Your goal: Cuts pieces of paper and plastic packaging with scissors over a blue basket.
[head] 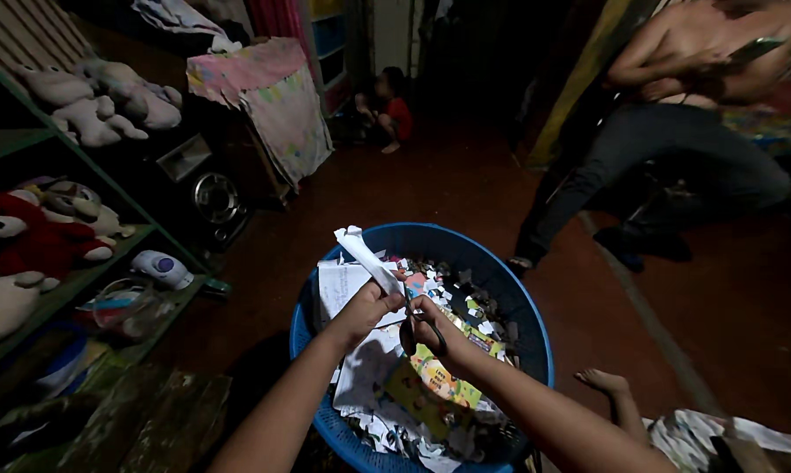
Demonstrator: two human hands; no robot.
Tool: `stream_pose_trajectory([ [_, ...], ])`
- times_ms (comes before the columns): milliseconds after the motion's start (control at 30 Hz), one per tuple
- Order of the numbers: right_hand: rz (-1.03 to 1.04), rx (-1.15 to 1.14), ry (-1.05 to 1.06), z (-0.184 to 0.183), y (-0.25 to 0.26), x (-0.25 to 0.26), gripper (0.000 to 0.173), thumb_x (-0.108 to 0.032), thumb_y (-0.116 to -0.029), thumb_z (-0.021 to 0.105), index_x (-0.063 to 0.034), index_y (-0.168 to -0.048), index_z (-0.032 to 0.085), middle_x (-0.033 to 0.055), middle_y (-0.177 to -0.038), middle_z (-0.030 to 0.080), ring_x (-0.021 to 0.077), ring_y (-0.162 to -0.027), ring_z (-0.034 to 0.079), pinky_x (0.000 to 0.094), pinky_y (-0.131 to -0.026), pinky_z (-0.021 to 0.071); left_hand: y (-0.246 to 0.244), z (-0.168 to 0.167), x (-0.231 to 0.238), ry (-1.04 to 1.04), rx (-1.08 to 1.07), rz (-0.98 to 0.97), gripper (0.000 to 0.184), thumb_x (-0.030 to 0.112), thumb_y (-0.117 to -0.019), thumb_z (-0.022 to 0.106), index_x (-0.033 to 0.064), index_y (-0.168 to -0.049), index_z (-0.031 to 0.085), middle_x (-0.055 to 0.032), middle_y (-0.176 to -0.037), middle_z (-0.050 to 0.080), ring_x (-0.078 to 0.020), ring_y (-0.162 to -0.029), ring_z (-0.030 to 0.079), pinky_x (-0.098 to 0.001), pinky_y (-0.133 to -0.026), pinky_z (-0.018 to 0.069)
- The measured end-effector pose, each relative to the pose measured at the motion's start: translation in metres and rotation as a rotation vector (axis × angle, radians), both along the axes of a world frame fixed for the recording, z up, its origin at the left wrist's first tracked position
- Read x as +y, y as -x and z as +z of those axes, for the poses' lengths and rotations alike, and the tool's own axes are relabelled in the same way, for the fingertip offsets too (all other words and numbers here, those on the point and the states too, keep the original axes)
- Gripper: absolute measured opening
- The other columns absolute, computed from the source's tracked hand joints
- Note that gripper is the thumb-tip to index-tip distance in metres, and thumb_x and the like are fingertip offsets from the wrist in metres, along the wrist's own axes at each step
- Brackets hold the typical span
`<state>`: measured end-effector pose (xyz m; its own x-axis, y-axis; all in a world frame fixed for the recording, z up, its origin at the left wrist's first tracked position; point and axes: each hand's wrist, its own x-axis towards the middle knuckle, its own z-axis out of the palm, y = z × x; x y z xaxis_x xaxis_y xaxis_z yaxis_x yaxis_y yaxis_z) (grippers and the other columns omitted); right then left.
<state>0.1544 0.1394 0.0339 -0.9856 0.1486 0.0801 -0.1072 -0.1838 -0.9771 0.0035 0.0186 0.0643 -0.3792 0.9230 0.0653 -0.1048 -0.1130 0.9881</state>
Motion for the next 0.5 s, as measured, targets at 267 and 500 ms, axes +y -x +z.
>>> stream_pose_trajectory([
  [267,0.153,-0.042,-0.035,0.014,-0.008,0.004,0.078,-0.077,-0.0827,0.062,-0.0122,-0.12,0.042,-0.004,-0.085,0.064,0.0075,-0.076,0.064,0.0261,-0.073,0.0547,0.002,0.002,-0.009,-0.013,0.0,-0.081,0.04,0.004,-0.0964,0.06,0.0034,-0.135,0.051,0.0094,-0.093,0.067,-0.0006,-0.081,0.063,-0.0212,-0.079,0.0541],
  [500,0.251,-0.096,-0.247,0.043,-0.049,-0.003,0.079,-0.076,-0.0817,0.064,-0.0118,-0.125,0.046,-0.0044,-0.087,0.062,0.0041,-0.074,0.062,0.0219,-0.065,0.0526,-0.048,0.023,-0.045,-0.012,0.03,-0.046,0.058,0.005,-0.1006,0.055,0.0021,-0.155,0.034,0.0058,-0.098,0.066,-0.0014,-0.086,0.063,-0.0216,-0.081,0.0533],
])
